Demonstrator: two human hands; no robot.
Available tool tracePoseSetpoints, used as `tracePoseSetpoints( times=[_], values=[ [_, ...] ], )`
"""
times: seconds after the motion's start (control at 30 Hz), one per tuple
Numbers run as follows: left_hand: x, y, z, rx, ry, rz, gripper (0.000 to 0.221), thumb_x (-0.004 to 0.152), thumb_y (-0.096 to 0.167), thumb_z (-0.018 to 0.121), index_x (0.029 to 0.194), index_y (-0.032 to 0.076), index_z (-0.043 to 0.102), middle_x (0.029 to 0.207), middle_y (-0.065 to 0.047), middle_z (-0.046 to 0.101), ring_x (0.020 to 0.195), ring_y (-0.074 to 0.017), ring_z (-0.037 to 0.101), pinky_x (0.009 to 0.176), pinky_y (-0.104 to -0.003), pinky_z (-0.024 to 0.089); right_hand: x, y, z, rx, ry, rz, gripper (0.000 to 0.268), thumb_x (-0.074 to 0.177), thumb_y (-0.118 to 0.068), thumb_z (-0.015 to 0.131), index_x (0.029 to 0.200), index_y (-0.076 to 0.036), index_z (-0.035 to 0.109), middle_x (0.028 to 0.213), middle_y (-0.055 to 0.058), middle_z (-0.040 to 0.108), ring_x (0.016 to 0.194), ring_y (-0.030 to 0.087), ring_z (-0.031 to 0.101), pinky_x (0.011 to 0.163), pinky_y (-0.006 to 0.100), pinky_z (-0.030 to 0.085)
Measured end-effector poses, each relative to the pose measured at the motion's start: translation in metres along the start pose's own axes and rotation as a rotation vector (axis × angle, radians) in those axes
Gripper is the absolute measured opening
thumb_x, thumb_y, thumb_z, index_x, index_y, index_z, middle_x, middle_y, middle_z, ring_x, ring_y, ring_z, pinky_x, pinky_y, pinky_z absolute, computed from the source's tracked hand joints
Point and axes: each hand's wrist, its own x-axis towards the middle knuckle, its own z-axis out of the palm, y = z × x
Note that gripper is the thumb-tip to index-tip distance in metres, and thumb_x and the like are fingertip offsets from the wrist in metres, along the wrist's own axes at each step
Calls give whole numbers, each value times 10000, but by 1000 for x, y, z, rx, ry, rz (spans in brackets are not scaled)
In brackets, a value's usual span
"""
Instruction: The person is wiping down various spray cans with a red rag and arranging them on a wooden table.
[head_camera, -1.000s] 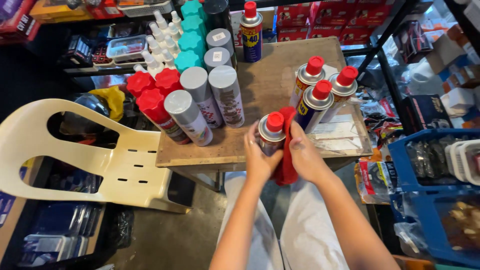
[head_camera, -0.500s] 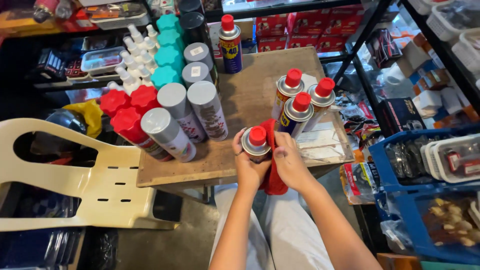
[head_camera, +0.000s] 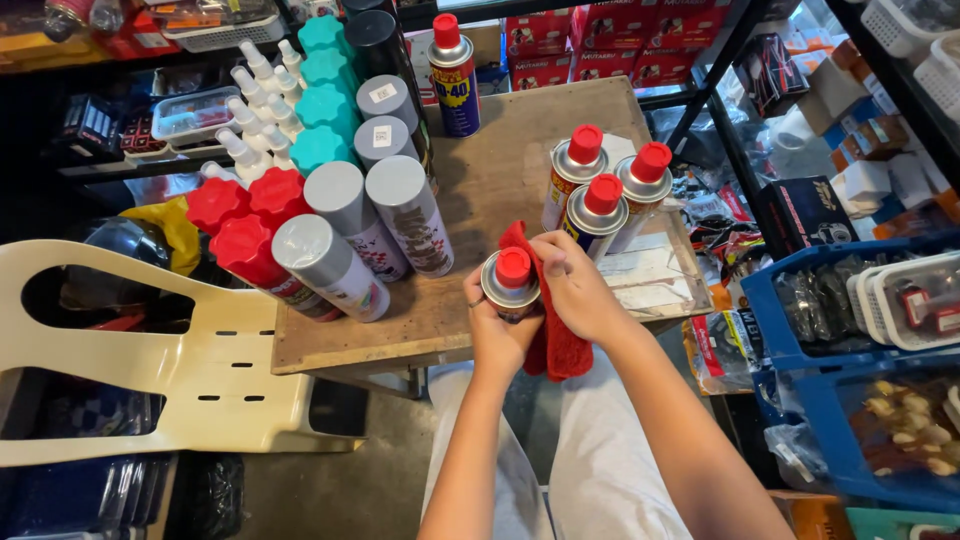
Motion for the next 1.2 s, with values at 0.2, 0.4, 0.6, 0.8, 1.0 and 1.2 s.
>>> tracePoseSetpoints(
  times=[0.2,0.4,0.6,0.8,1.0,1.2],
  values=[
    [1,7,-8,13,-108,-14,790,568,65,893,1263,86,517,1188,-228,688,1218,-444,625,1051,-529,475,-4,0,-2,34,19,1,862,963,-742,96,1282,-193,678,1089,135,586,1088,330,581,1047,498,437],
    [4,4,-8,8,-189,-49,815,560,51,886,1284,100,514,1211,-201,687,1238,-417,620,1075,-512,458,-9,-7,-2,6,51,-22,844,968,-733,106,1260,-181,674,993,130,562,995,324,586,985,476,465],
    [9,3,-14,-39,-276,-56,837,550,11,894,1292,99,518,1207,-204,684,1253,-407,609,1079,-519,439,-13,-10,-2,-17,111,-70,799,1003,-708,136,1192,-133,658,953,167,544,985,397,584,979,504,460],
    [11,4,-14,-47,-326,-68,853,529,-20,893,1288,109,527,1210,-186,696,1255,-386,614,1082,-511,441,-15,-8,-5,-3,162,-83,746,1028,-678,174,1149,-114,646,942,181,558,983,386,586,980,500,461],
    [16,7,-14,-97,-335,-32,957,448,-61,861,1319,158,530,1196,-140,705,1245,-338,634,1092,-440,458,-29,-6,-8,19,183,-92,735,1020,-686,184,1150,-142,662,924,116,535,940,289,574,964,436,471],
    [14,-14,-7,-206,-352,-52,918,432,-76,873,1269,127,555,1163,-144,702,1217,-300,633,1072,-452,463,-42,-7,-9,-35,195,-84,729,1023,-680,195,1164,-134,657,907,92,497,922,253,559,947,398,467]
  ],
)
